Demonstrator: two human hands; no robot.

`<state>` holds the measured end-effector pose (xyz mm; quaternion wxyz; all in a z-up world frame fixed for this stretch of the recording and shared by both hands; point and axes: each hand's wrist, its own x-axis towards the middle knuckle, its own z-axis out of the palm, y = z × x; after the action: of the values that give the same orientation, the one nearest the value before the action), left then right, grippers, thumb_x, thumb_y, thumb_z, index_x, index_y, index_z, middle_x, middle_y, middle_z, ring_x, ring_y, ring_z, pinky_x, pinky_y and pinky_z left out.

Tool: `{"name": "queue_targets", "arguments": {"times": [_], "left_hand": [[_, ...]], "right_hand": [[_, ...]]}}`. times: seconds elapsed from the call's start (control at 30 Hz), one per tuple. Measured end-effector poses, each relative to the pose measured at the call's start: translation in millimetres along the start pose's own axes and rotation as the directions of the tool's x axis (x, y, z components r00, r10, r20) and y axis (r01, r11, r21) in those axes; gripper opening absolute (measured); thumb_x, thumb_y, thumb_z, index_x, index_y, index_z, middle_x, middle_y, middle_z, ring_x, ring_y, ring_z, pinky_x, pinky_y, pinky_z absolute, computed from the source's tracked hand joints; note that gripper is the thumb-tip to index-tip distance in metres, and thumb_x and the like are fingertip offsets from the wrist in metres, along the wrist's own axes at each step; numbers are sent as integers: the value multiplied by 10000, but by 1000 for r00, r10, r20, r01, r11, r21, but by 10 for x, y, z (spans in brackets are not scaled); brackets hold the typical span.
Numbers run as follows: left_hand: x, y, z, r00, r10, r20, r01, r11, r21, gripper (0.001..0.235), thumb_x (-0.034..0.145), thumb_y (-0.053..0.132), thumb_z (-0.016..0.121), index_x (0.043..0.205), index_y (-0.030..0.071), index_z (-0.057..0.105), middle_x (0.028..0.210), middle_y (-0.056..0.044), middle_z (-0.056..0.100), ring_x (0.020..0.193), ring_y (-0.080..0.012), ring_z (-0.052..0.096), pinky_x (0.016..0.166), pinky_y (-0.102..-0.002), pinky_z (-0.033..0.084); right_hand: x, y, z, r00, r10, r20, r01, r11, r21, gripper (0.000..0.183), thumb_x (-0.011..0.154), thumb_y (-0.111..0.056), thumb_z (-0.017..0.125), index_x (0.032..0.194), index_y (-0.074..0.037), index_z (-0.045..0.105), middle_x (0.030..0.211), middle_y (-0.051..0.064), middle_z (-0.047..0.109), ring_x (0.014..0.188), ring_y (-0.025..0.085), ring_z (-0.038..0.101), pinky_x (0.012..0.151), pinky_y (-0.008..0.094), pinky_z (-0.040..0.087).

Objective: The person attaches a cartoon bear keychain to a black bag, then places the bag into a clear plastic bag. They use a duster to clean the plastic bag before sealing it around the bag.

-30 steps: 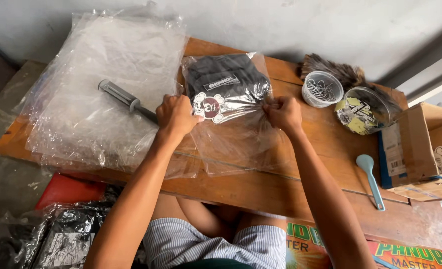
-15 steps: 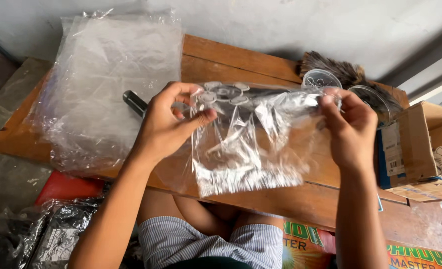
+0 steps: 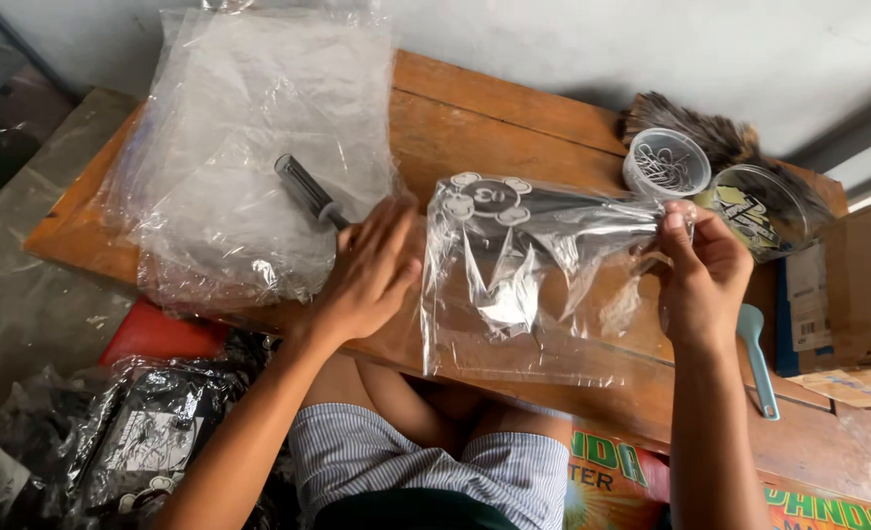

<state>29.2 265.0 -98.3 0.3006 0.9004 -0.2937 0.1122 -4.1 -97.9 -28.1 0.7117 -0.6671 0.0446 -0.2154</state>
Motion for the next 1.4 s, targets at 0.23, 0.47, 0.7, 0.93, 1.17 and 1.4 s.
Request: {"name": "queue_targets", "arguments": {"times": [0.23,0.47,0.7,0.93,1.17,1.4], "left_hand": [[-148,-119,128,997,83,-1,-78,938,337,662,1083,503,356,1620,120,301,1671,-65,359,1552,-254,294,1187,-496,216],[-125,-178,113,995,103,12,-98,892,441,716,1054,596,353,1572,103,398,1604,-80,459,1523,-281,335,1171,-524,260],[-114,-257,98,996,92,2,-83,894,440,746,1035,652,332,1513,101,489,1557,-86,514,1509,-294,353,1165,-522,268],[-104,-377,5,994,-37,107,-15,892,452,799,1026,679,289,1569,101,388,1637,-89,382,1548,-283,250,1199,-557,190],[10,-118,-348,966,259,-15,-216,835,506,745,991,632,461,1506,93,468,1555,-81,457,1407,-317,419,999,-532,327],[-58,1091,-158,999,-45,2,44,969,-242,455,1080,277,450,671,115,567,538,11,482,388,-107,385,303,-296,283]], "right_hand": [[-79,33,11,994,-105,-23,106,994,38,91,1072,-130,687,1091,-42,673,841,22,638,656,93,640,601,179,528],[-120,6,62,986,-106,-128,90,988,-128,143,1075,-241,714,1071,-98,705,833,-49,635,699,14,559,606,171,493],[-78,11,41,977,-195,-82,179,969,-169,176,1092,-229,714,1169,-70,715,902,-31,664,761,18,591,728,147,506],[-8,-193,-9,957,-155,-244,167,985,32,59,1081,-124,751,1036,-87,743,733,-24,609,597,50,561,540,215,464],[-45,-347,-29,980,-71,-183,29,975,-221,129,1135,-238,663,1046,-154,704,815,-138,569,730,-41,489,654,128,389],[-65,-455,94,983,-7,-183,-20,990,-142,120,1108,-233,655,1018,-162,692,784,-128,544,686,-33,483,603,122,428]]}}
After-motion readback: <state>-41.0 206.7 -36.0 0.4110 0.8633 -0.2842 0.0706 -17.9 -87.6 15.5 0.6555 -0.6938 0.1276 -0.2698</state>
